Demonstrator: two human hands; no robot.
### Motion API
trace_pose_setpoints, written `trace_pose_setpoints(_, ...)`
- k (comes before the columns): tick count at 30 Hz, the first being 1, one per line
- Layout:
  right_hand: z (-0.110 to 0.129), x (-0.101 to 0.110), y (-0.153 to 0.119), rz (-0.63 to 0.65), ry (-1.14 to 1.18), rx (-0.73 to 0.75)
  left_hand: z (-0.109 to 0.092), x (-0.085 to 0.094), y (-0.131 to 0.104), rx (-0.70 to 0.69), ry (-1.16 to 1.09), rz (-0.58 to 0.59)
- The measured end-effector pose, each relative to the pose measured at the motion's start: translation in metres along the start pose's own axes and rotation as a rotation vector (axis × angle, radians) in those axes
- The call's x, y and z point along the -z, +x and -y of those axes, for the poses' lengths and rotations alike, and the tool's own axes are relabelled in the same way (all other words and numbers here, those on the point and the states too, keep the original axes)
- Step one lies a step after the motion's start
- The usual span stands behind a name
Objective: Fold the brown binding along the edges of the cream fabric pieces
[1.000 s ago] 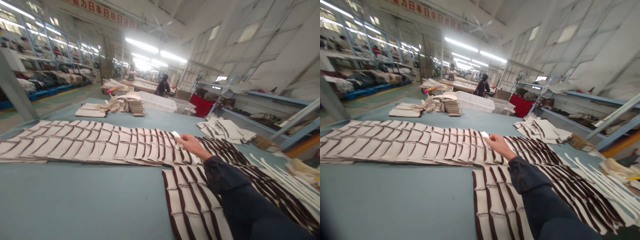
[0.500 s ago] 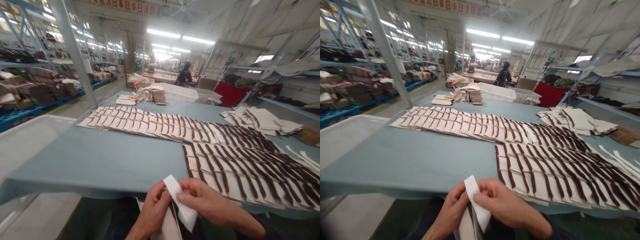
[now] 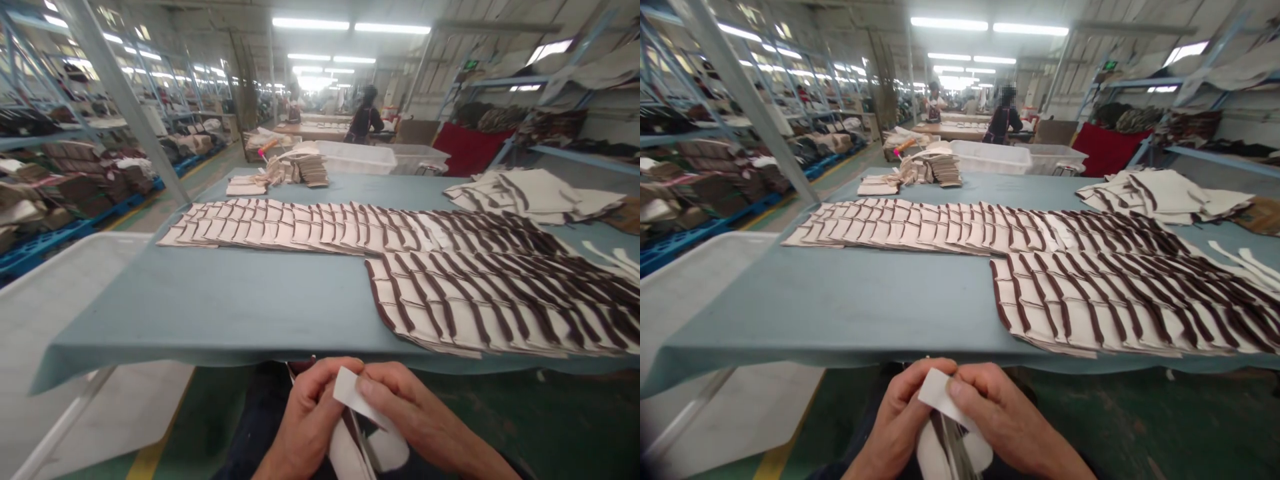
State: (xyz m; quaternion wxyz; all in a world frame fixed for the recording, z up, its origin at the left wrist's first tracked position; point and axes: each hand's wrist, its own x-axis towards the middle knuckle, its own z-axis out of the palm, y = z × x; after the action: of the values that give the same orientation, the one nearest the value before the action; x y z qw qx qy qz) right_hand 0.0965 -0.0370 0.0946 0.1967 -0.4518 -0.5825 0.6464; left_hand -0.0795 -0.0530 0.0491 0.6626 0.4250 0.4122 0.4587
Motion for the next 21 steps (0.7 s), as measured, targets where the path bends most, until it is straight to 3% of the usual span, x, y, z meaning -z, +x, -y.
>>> trace_pose_setpoints(5, -0.014, -0.006, -0.002, -0.218, -0.196, 0.149, 0.005, -0.005, -0.003, 0.061, -0.051, -0.101)
trace_pose_setpoints(10, -0.019, -0.009, -0.008, -0.351, -0.225, 0.220, 0.010, -0.011, -0.006, 0.075, -0.053, -0.103)
trace_pose_setpoints(15, -0.027, -0.009, -0.010, -0.398, -0.283, 0.233, 0.011, -0.015, -0.015, 0.129, -0.099, -0.042)
trace_pose_setpoints(21, -0.036, -0.010, -0.011, -0.417, -0.373, 0.245, 0.008, -0.023, -0.018, 0.077, -0.013, -0.124)
